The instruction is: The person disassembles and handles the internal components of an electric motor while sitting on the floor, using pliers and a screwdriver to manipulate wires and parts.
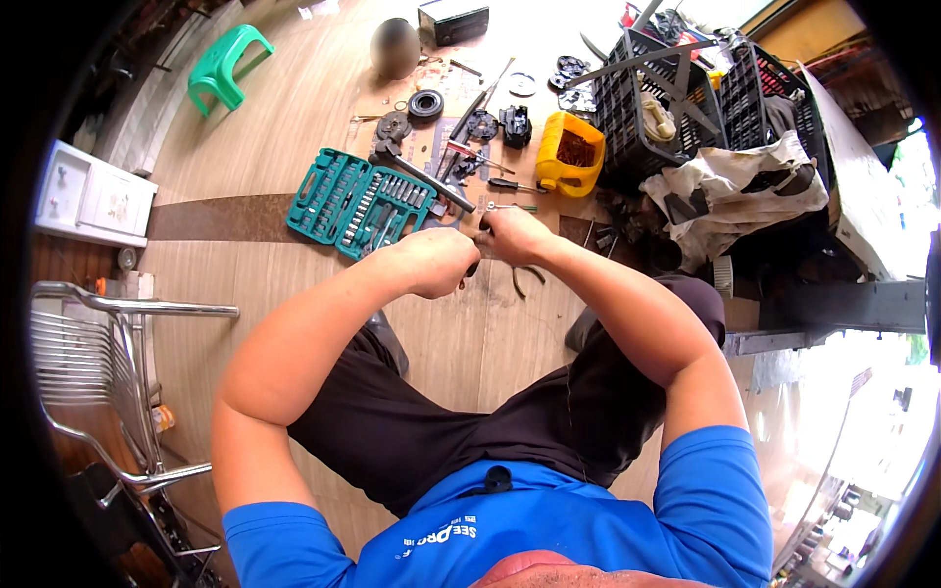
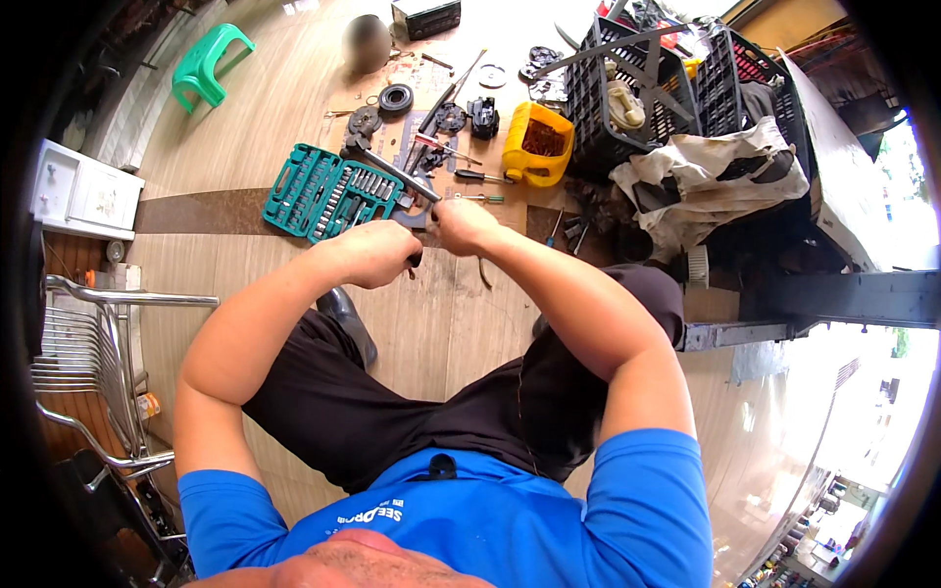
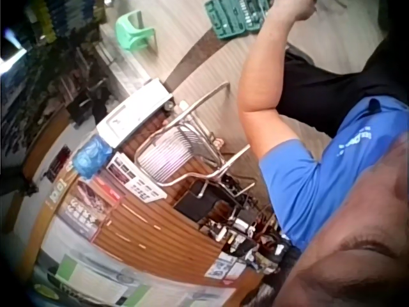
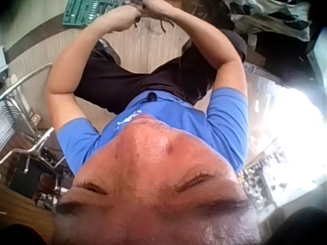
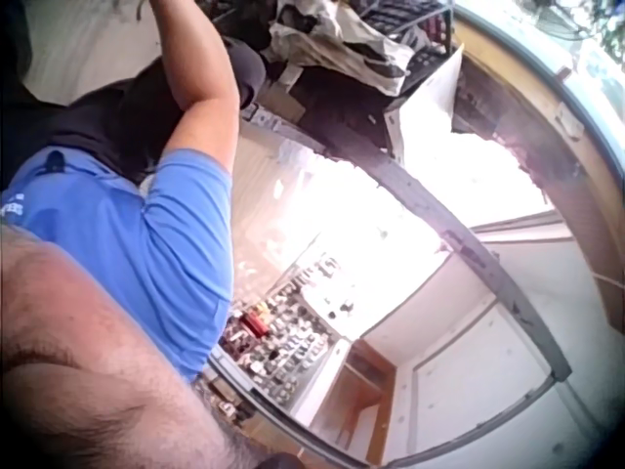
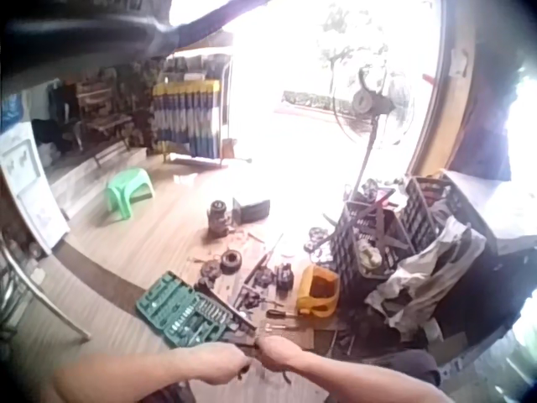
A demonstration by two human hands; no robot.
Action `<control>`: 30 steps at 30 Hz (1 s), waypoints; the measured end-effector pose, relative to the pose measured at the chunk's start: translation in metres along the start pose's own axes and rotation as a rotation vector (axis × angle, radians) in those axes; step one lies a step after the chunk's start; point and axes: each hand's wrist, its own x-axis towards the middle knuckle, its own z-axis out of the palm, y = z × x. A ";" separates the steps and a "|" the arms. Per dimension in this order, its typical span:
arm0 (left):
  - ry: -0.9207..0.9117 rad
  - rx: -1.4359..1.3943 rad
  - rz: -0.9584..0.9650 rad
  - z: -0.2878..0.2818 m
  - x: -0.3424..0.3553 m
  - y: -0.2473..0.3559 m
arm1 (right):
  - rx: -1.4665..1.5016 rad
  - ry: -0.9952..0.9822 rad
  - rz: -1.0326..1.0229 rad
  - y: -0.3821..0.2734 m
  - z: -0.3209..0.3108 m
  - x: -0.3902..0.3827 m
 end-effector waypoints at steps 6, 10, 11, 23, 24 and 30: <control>0.110 -0.081 0.018 0.003 0.000 -0.005 | 0.066 -0.161 -0.176 -0.009 0.006 -0.027; 0.232 -0.177 0.001 0.005 -0.003 -0.008 | 0.171 -0.188 -0.227 -0.013 0.009 -0.039; 0.265 -0.213 0.001 0.005 -0.003 -0.009 | 0.172 -0.216 -0.210 -0.018 0.003 -0.042; 0.422 -0.250 0.057 0.007 0.004 -0.016 | 0.475 -0.117 -0.087 -0.015 -0.013 -0.060; 0.412 -0.241 0.046 0.007 0.004 -0.016 | 0.476 -0.106 -0.087 -0.015 -0.014 -0.060; 0.395 -0.204 0.027 0.009 0.005 -0.015 | 0.369 -0.046 -0.074 -0.014 -0.018 -0.062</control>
